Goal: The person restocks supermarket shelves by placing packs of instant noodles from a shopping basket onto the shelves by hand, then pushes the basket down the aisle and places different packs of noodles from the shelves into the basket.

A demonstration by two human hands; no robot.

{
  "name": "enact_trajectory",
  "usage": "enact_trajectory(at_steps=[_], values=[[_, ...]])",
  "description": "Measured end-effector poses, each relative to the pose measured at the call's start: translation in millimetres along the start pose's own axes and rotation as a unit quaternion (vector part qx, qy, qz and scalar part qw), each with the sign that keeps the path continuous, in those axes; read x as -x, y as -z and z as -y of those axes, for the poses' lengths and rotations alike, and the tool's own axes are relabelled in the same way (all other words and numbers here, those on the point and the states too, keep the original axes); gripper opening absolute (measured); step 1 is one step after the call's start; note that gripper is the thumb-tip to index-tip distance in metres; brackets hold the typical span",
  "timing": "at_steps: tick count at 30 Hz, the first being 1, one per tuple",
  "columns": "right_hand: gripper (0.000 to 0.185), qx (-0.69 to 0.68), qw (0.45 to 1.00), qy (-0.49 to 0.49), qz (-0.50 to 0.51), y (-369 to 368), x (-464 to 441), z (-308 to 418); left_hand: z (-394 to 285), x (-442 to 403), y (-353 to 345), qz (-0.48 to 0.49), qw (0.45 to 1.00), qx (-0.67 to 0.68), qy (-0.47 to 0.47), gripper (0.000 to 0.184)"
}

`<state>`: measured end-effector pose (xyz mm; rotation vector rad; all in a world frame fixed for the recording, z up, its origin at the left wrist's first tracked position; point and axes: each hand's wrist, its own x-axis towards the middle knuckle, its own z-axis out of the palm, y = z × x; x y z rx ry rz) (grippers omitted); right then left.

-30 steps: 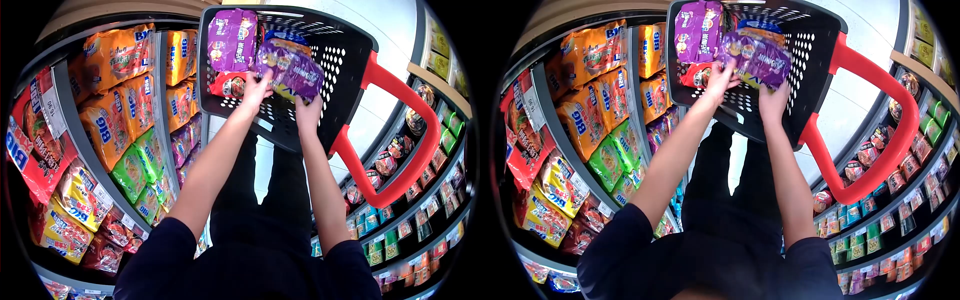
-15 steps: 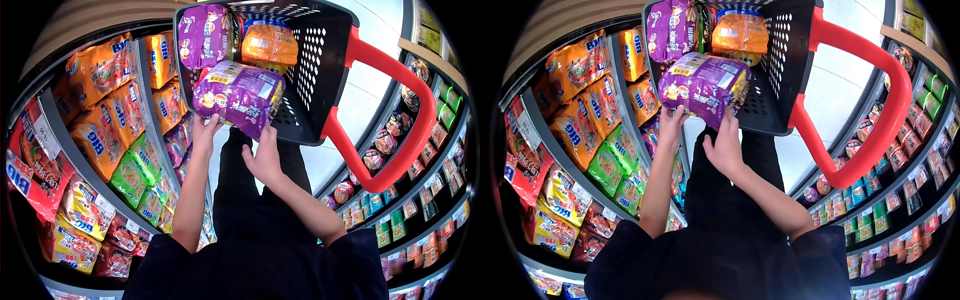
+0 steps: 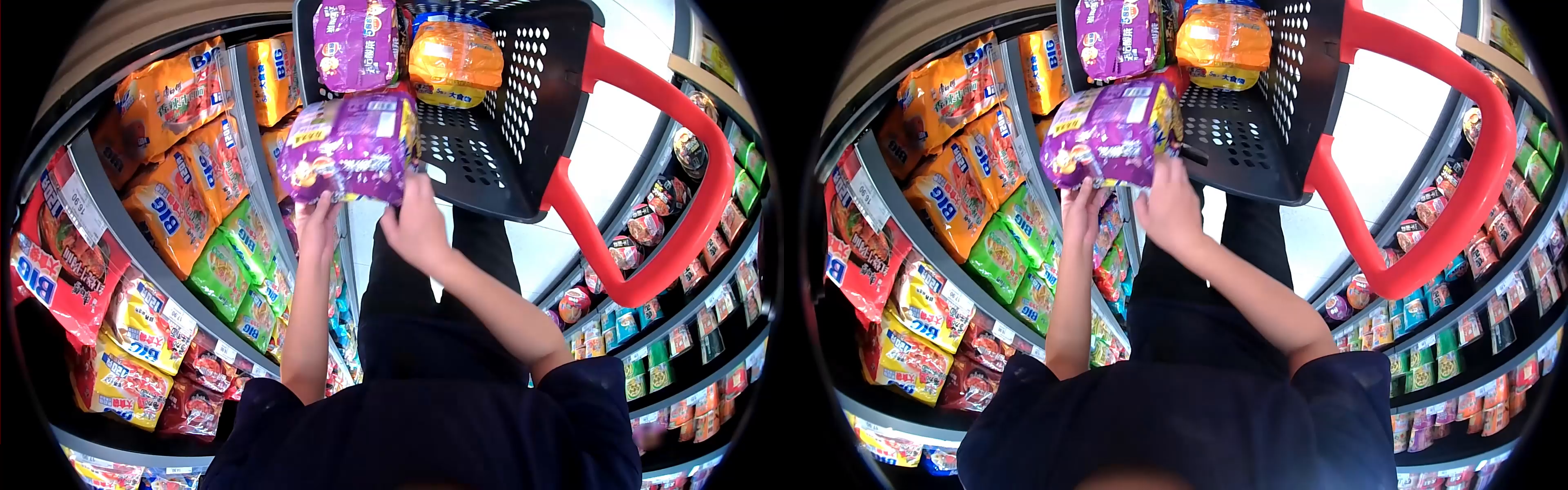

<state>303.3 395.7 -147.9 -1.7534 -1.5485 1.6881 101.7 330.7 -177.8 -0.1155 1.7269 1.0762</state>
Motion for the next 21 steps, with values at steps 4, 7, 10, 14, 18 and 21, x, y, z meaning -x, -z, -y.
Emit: enact_trajectory(at_steps=[4, 7, 10, 14, 18, 21], values=[[0.033, 0.007, 0.996, -0.084, 0.0, 22, -27, -35, -4, -15, -35, 0.037, 0.997, -0.068, -0.01, 0.033], [0.038, 0.036, 0.994, -0.099, 0.007, 30, -41, -38, 16, -40, -44, 0.065, 0.997, -0.05, -0.013, 0.025], [0.045, 0.063, 0.991, -0.066, 0.098, 22, -61, -32, 48, -61, -36, -0.026, 0.999, 0.037, 0.01, 0.033], [0.045, 0.022, 0.983, 0.039, 0.177, 5, -78, -52, 56, -73, -21, -0.068, 0.992, 0.03, -0.1, 0.054], [0.031, -0.208, 0.953, -0.162, 0.152, 22, -139, -84, 31, -57, -32, -0.19, 0.895, -0.338, -0.221, 0.064], [0.021, 0.038, 0.982, -0.182, -0.016, 28, -190, -131, 6, -45, -49, -0.026, 0.734, -0.508, -0.449, 0.059]])
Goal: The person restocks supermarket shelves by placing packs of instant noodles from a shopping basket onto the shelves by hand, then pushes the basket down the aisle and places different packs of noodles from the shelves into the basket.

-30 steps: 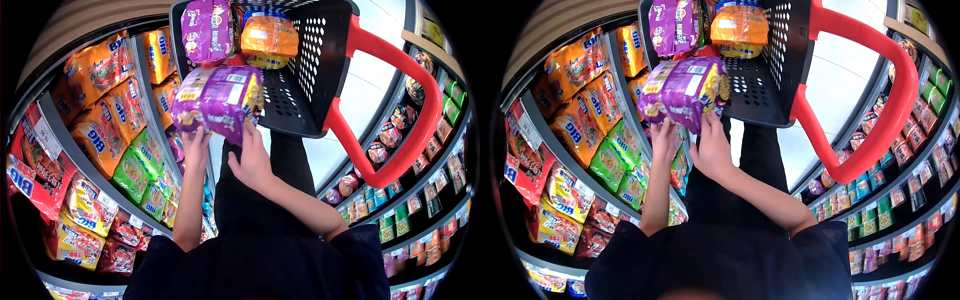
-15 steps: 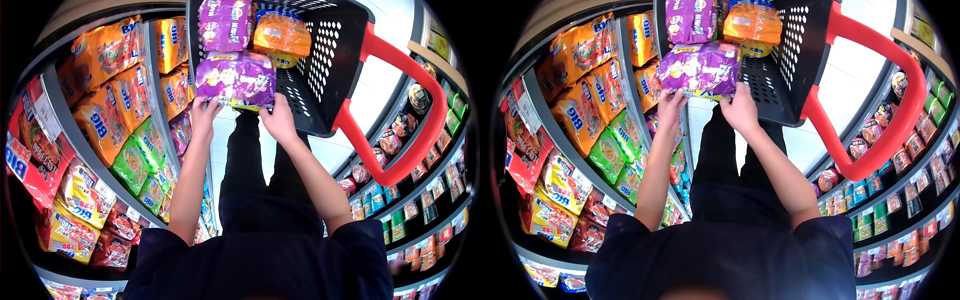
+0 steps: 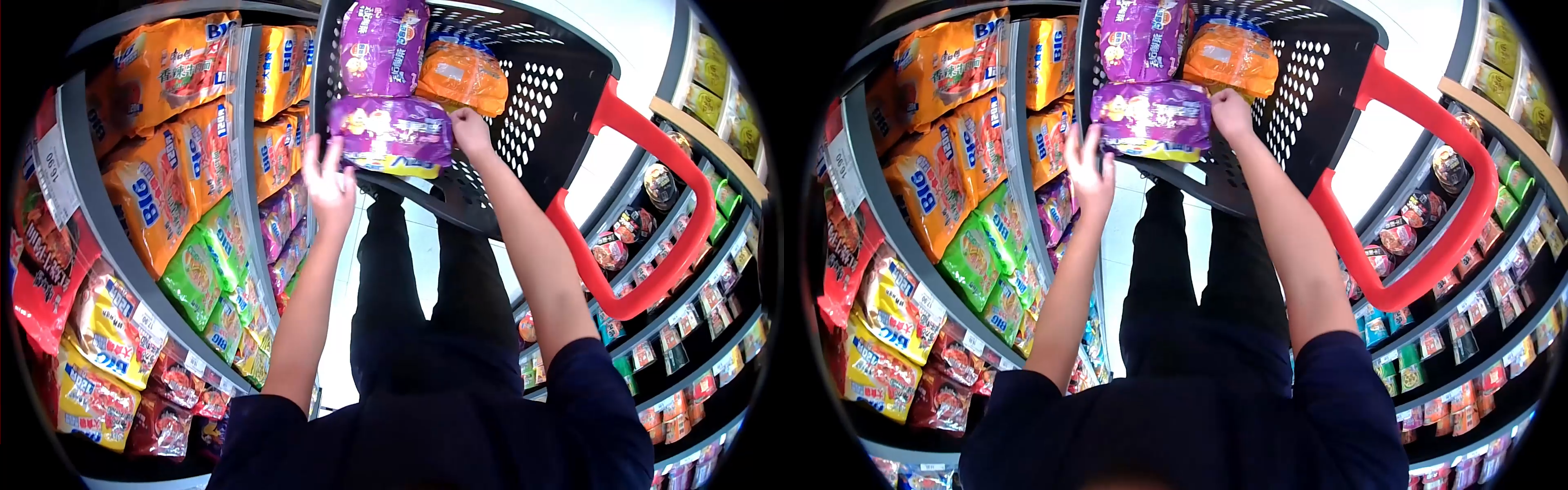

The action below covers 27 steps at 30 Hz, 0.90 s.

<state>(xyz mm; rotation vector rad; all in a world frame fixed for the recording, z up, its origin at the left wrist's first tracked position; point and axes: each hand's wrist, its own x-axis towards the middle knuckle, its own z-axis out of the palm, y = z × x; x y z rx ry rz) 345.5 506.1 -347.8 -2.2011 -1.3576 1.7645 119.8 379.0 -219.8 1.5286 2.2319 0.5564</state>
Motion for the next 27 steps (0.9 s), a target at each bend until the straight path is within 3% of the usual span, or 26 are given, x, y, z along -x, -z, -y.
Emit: enact_trajectory(at_steps=[1, 2, 3, 4, 6, 7, 8, 10, 11, 15, 18, 20, 24, 27], values=[[0.021, 0.066, 0.997, 0.014, -0.043, 0, -18, -12, 1, -2, -7, 0.071, 0.995, 0.062, -0.026, 0.054], [0.023, 0.133, 0.987, 0.027, -0.085, 3, -31, -20, -2, -3, -11, 0.136, 0.988, 0.072, 0.006, 0.053], [0.028, 0.184, 0.977, -0.018, -0.108, 11, -38, -18, 3, -4, -19, 0.177, 0.98, 0.085, 0.01, 0.051], [0.032, 0.207, 0.967, 0.017, -0.146, 18, -36, -16, 7, -4, -27, 0.217, 0.971, 0.098, 0.014, 0.05], [0.034, 0.333, 0.892, 0.226, -0.206, 31, -44, -23, 1, 3, -39, 0.239, 0.968, 0.065, 0.034, 0.047], [0.036, 0.381, 0.854, 0.299, -0.191, 38, -51, -24, -4, 5, -42, 0.245, 0.968, 0.053, 0.024, 0.047], [0.029, 0.494, 0.807, 0.282, -0.155, 42, -59, -24, -8, 7, -44, 0.252, 0.967, 0.039, 0.015, 0.047], [0.042, 0.629, 0.725, 0.254, -0.115, 41, -84, -34, -16, 12, -44, 0.258, 0.966, 0.022, -0.006, 0.05], [0.026, 0.651, 0.707, 0.26, -0.094, 44, -91, -36, -17, 15, -43, 0.256, 0.966, 0.015, -0.015, 0.051], [0.022, 0.588, 0.734, 0.312, -0.137, 48, -107, -31, -23, 20, -37, 0.279, 0.96, 0.021, -0.012, 0.053], [0.026, 0.52, 0.799, 0.298, -0.054, 83, -95, 11, -22, 26, -30, 0.341, 0.939, 0.019, -0.046, 0.046], [0.024, 0.396, 0.859, 0.323, -0.023, 114, -91, 36, -19, 35, -33, 0.364, 0.928, -0.022, -0.08, 0.041], [0.02, 0.394, 0.851, 0.343, 0.058, 164, -57, 114, -21, 43, -35, 0.337, 0.94, 0.005, -0.055, 0.037], [0.023, 0.43, 0.841, 0.303, 0.124, 190, 15, 190, -30, 27, -19, 0.285, 0.919, 0.266, 0.062, 0.037]])
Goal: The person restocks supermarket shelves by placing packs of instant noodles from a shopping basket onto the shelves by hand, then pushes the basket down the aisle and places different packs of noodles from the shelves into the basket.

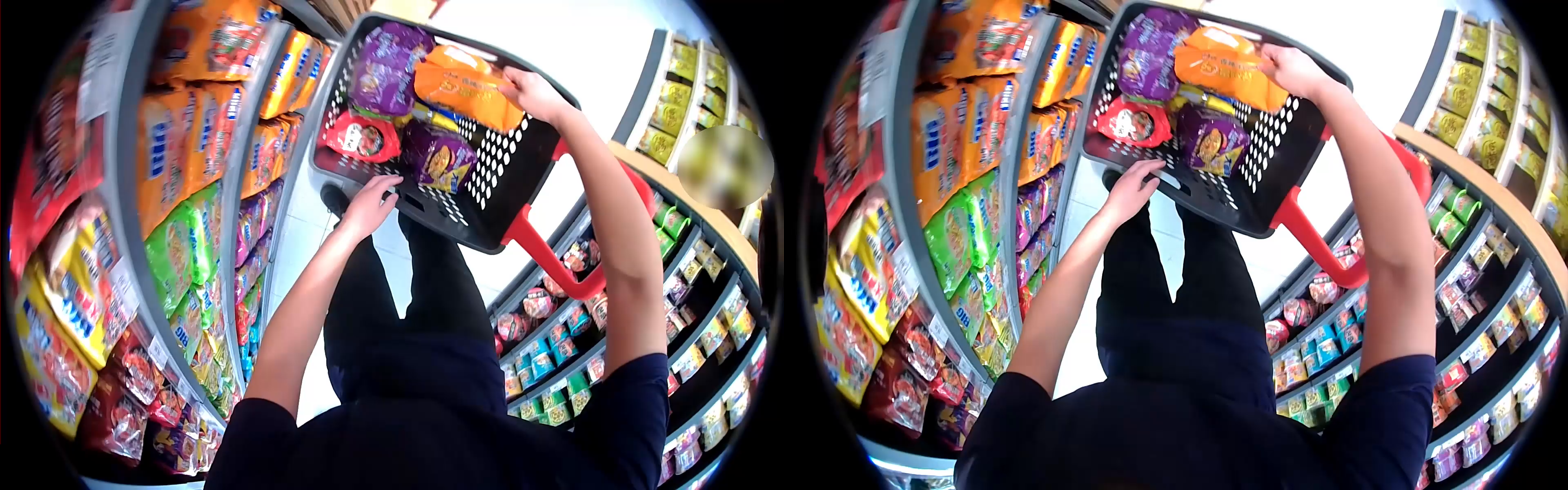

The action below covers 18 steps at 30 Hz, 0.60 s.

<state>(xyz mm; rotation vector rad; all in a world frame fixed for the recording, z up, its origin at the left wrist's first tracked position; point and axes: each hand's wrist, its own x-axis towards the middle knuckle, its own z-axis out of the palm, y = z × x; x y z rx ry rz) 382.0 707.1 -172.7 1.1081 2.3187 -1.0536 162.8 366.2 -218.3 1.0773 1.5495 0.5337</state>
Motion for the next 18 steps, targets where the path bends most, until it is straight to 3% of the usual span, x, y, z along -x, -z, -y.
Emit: enact_trajectory(at_steps=[3, 5, 7, 10, 12, 13, 14, 17, 18], values=[[0.021, -0.003, 0.998, 0.061, -0.002, 74, 50, 61, -26, -4, 24, -0.129, 0.969, 0.209, -0.021, 0.054], [0.029, -0.117, 0.99, 0.051, 0.056, 116, 88, 111, -66, 7, 61, -0.186, 0.963, 0.185, -0.066, 0.071], [0.03, -0.202, 0.972, 0.031, 0.114, 146, 122, 162, -97, 21, 91, -0.155, 0.904, 0.367, -0.153, 0.091], [0.031, -0.258, 0.957, 0.087, 0.102, 161, 164, 231, -136, 74, 135, -0.079, 0.908, 0.374, -0.17, 0.094], [0.031, -0.224, 0.959, 0.164, 0.062, 164, 182, 268, -153, 124, 153, -0.091, 0.9, 0.394, -0.161, 0.095], [0.031, -0.214, 0.965, 0.134, 0.071, 172, 199, 302, -146, 142, 152, -0.063, 0.866, 0.467, -0.168, 0.091], [0.037, -0.231, 0.955, 0.175, 0.057, 168, 211, 323, -149, 169, 156, -0.069, 0.831, 0.527, -0.163, 0.089], [0.073, -0.32, 0.902, 0.272, 0.098, 156, 246, 384, -128, 246, 157, -0.015, 0.715, 0.669, -0.204, 0.077], [0.084, -0.346, 0.881, 0.292, 0.14, 151, 261, 412, -130, 280, 157, -0.047, 0.703, 0.679, -0.208, 0.077]])
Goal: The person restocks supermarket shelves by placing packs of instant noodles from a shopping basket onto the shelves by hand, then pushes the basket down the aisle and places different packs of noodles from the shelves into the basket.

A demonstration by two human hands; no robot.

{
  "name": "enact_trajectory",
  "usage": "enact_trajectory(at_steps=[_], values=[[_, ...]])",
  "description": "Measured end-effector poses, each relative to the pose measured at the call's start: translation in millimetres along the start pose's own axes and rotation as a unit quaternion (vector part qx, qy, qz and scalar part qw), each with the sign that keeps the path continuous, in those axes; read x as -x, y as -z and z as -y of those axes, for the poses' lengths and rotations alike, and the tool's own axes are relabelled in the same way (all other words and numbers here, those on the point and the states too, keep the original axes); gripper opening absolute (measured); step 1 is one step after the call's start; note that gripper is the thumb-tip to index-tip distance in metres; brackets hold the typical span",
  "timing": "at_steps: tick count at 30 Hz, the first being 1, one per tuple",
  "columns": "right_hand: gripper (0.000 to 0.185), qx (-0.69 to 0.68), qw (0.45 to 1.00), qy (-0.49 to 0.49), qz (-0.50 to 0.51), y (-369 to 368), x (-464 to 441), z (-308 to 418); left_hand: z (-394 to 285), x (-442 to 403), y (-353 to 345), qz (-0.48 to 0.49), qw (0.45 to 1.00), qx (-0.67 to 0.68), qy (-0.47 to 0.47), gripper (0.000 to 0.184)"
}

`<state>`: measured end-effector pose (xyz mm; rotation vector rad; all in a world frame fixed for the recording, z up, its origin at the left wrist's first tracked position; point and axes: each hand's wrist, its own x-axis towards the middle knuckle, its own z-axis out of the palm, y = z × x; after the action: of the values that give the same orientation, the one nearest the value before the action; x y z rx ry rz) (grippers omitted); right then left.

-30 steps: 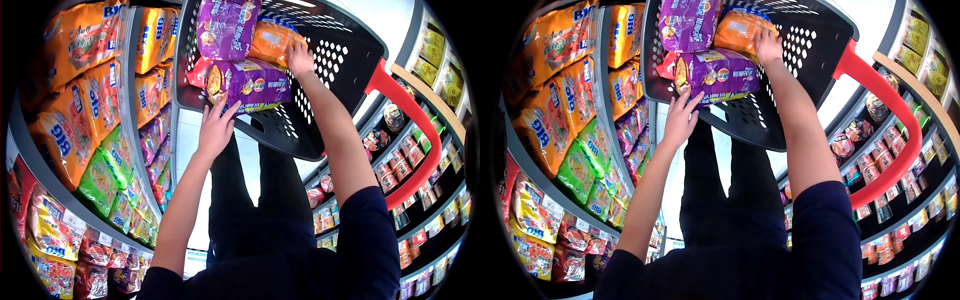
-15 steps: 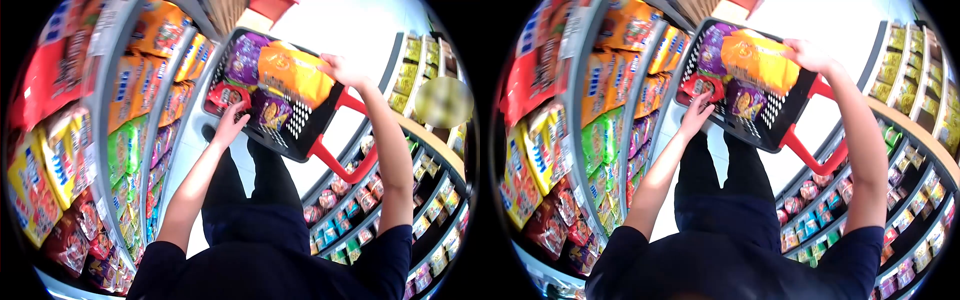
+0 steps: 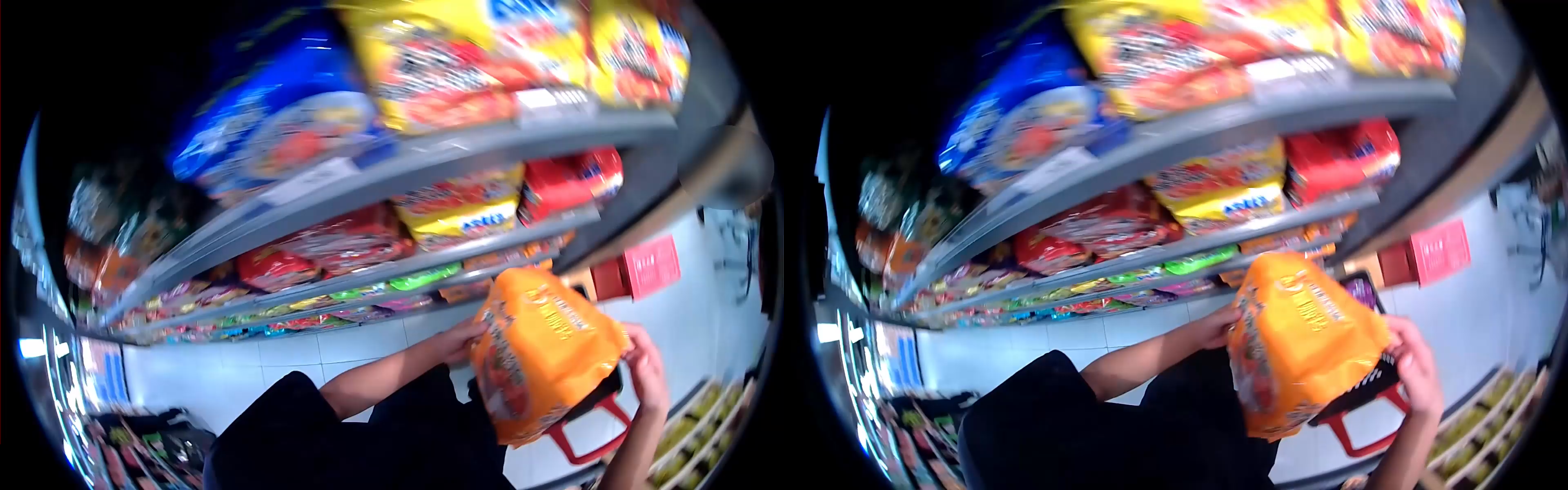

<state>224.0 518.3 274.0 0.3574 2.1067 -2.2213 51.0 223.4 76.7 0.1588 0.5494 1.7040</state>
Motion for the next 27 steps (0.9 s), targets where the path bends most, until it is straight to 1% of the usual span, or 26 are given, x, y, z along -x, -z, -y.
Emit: enact_trajectory(at_steps=[1, 2, 3, 5, 7, 8, 9, 10, 11, 13, 14, 15, 17, 18, 19, 20, 21, 23, 24, 25, 26, 27], values=[[0.089, -0.009, 1.0, 0.016, 0.018, -11, -2, -2, -12, 34, -8, -0.022, 0.999, 0.011, -0.025, 0.077], [0.089, -0.004, 0.999, 0.04, 0.036, -39, -9, 18, -21, 64, -13, -0.051, 0.997, 0.006, -0.049, 0.077], [0.081, 0.025, 0.996, 0.068, 0.054, -60, -13, 30, -24, 94, -13, -0.08, 0.994, 0.005, -0.074, 0.078], [0.067, 0.077, 0.985, 0.118, 0.097, -87, -25, 33, -24, 154, 1, -0.109, 0.988, 0.015, -0.111, 0.079], [0.056, 0.102, 0.974, 0.162, 0.122, -119, -36, 31, -25, 209, -5, -0.19, 0.965, 0.012, -0.179, 0.078], [0.05, 0.14, 0.959, 0.203, 0.142, -131, -43, 26, -25, 232, -11, -0.204, 0.954, 0.006, -0.218, 0.077], [0.045, 0.148, 0.947, 0.233, 0.164, -148, -50, 25, -23, 253, -17, -0.218, 0.942, 0.0, -0.257, 0.076], [0.045, 0.148, 0.943, 0.221, 0.199, -162, -57, 17, -17, 267, -23, -0.233, 0.927, -0.003, -0.293, 0.074], [0.044, 0.149, 0.939, 0.206, 0.232, -177, -62, 12, -8, 276, -32, -0.257, 0.906, -0.002, -0.336, 0.072], [0.05, 0.204, 0.905, 0.219, 0.303, -222, -70, 26, 3, 294, -44, -0.3, 0.859, -0.004, -0.415, 0.069], [0.06, 0.204, 0.895, 0.212, 0.335, -246, -72, 30, 8, 300, -46, -0.311, 0.834, 0.002, -0.456, 0.06], [0.073, 0.256, 0.874, 0.229, 0.343, -263, -80, 25, 10, 310, -44, -0.334, 0.806, 0.007, -0.489, 0.057], [0.086, 0.305, 0.852, 0.251, 0.343, -311, -85, 39, 11, 330, -29, -0.37, 0.752, 0.02, -0.546, 0.052], [0.088, 0.316, 0.847, 0.253, 0.346, -339, -83, 47, 5, 347, -16, -0.38, 0.732, 0.007, -0.565, 0.05], [0.091, 0.327, 0.841, 0.256, 0.348, -368, -78, 57, -12, 369, -24, -0.382, 0.716, -0.043, -0.583, 0.059], [0.093, 0.338, 0.835, 0.258, 0.349, -397, -78, 67, -34, 392, -39, -0.385, 0.685, -0.082, -0.613, 0.069], [0.092, 0.329, 0.833, 0.288, 0.339, -424, -82, 72, -48, 423, -23, -0.372, 0.681, -0.114, -0.621, 0.078], [0.091, 0.3, 0.828, 0.349, 0.32, -486, -94, 90, -98, 481, -42, -0.356, 0.607, -0.189, -0.685, 0.088], [0.087, 0.266, 0.839, 0.366, 0.301, -520, -100, 103, -121, 515, -47, -0.393, 0.573, -0.216, -0.686, 0.097], [0.084, 0.231, 0.849, 0.382, 0.281, -555, -109, 118, -149, 548, -56, -0.43, 0.516, -0.275, -0.688, 0.093], [0.081, 0.19, 0.847, 0.419, 0.266, -592, -121, 131, -181, 582, -64, -0.464, 0.456, -0.334, -0.682, 0.089], [0.077, 0.15, 0.843, 0.453, 0.248, -628, -133, 145, -211, 613, -70, -0.422, 0.441, -0.35, -0.711, 0.084]])
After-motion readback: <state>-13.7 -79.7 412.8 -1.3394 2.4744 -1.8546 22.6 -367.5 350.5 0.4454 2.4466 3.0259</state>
